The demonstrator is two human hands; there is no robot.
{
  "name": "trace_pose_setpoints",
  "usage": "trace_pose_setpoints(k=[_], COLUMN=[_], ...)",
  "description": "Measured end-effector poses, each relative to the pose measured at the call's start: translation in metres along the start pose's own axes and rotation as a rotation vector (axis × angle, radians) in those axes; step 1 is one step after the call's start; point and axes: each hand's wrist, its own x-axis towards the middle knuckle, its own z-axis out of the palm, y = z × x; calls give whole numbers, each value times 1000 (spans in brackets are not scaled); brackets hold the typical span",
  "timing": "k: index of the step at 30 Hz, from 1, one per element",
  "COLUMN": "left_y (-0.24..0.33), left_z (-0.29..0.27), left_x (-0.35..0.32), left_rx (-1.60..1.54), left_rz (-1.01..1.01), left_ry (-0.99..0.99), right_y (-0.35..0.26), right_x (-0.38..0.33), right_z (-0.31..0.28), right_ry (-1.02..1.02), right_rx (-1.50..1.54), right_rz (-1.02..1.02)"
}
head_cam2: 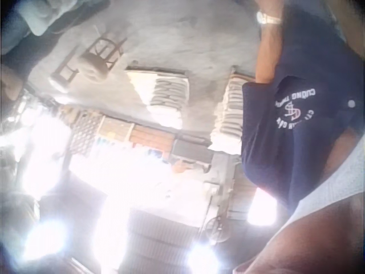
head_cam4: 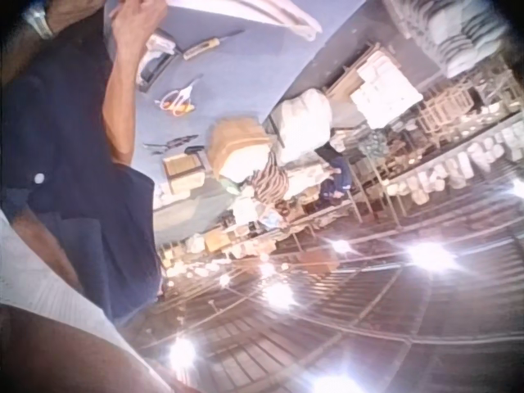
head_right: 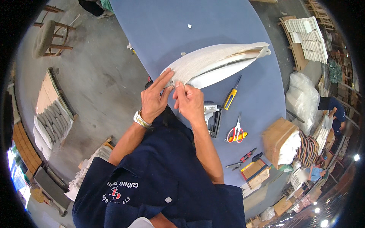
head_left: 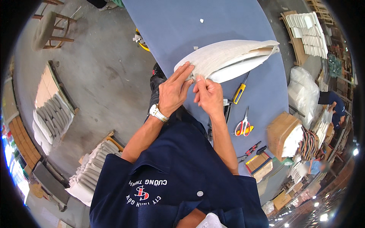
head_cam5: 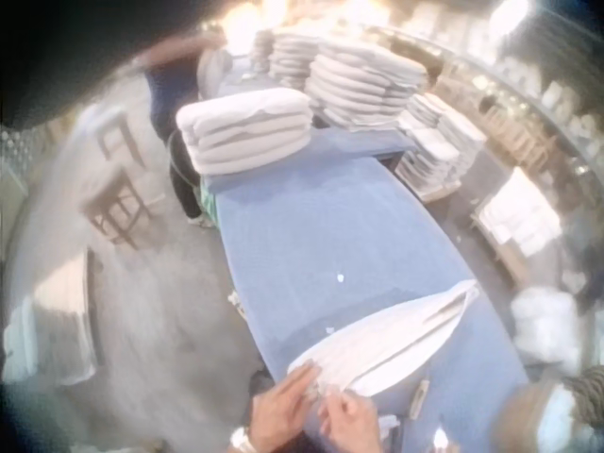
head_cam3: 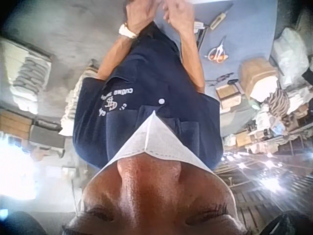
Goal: The person assembles a cushion by wrapping fabric around a foam insert, folding the edges, and securing them with a staple gun. They trim excess fabric with scissors and smooth the surface before placing the finished cushion on a stack.
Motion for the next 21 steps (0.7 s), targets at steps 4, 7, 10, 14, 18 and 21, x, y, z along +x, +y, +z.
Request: trace_pose_setpoints(k=[4,7,10,14,18,21], left_y=[-2,-4,-23,-37,-58,-61], left_z=[-4,-6,0,-19,-7,-3], left_x=[4,8,4,4,14,18], left_rx=[-26,-117,-254,-274,-482,-669], left_rz=[-52,-133,-175,-190,-267,-346], left_ry=[-5,4,67,5,-206,-283], right_y=[10,19,32,47,71,74], right_x=[7,18,34,48,62,61], right_z=[11,21,34,46,49,50], right_ry=[9,-6,-25,-22,-18,-5], right_rx=[78,170,128,-69,-82,-4], right_rz=[-24,-82,-195,-391,-378,-369])
